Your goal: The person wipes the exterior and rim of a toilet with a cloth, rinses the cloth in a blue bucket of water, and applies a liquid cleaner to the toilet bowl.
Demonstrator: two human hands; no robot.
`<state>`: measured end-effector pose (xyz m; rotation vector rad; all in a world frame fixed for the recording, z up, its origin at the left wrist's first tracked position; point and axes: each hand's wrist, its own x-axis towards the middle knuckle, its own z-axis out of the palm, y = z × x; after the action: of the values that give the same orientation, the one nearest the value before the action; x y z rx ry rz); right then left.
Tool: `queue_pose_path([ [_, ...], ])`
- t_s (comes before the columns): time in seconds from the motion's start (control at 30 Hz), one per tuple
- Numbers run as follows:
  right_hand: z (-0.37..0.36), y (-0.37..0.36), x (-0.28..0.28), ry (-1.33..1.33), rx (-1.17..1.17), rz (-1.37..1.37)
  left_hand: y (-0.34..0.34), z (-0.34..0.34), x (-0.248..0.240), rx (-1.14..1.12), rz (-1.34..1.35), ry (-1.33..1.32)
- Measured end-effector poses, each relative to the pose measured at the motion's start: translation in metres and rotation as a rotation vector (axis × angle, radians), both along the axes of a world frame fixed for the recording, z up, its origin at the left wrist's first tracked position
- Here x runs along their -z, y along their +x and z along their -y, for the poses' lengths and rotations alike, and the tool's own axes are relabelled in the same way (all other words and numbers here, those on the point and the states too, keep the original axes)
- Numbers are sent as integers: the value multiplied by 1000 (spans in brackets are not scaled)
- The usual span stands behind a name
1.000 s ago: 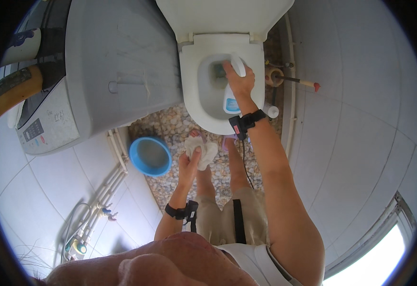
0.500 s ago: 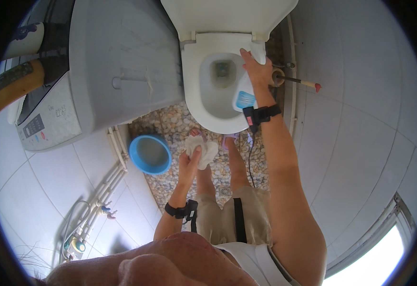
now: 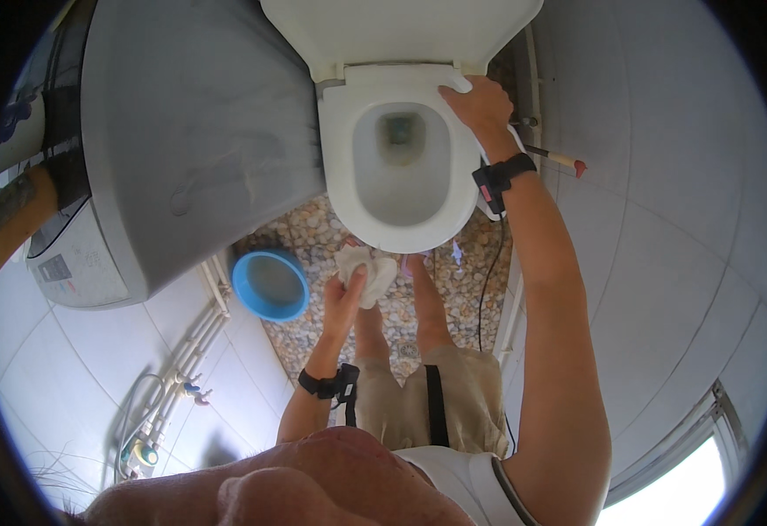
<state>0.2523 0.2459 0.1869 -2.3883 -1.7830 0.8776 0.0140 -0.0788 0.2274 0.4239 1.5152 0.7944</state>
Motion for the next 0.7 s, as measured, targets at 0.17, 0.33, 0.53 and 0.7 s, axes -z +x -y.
queue_pose_path([
  [0.17,-4,22,-10,61,-12,100,15,-4,13,-19,-24,35],
  [0.33,-9,18,-8,19,-3,50,21,-12,12,5,-41,1],
  [0.53,-10,10,17,63,-61,-129,23,-19,9,6,-30,38],
  [0.7,-3,-46,0,103,-132,-176,23,-22,7,11,-16,-1],
])
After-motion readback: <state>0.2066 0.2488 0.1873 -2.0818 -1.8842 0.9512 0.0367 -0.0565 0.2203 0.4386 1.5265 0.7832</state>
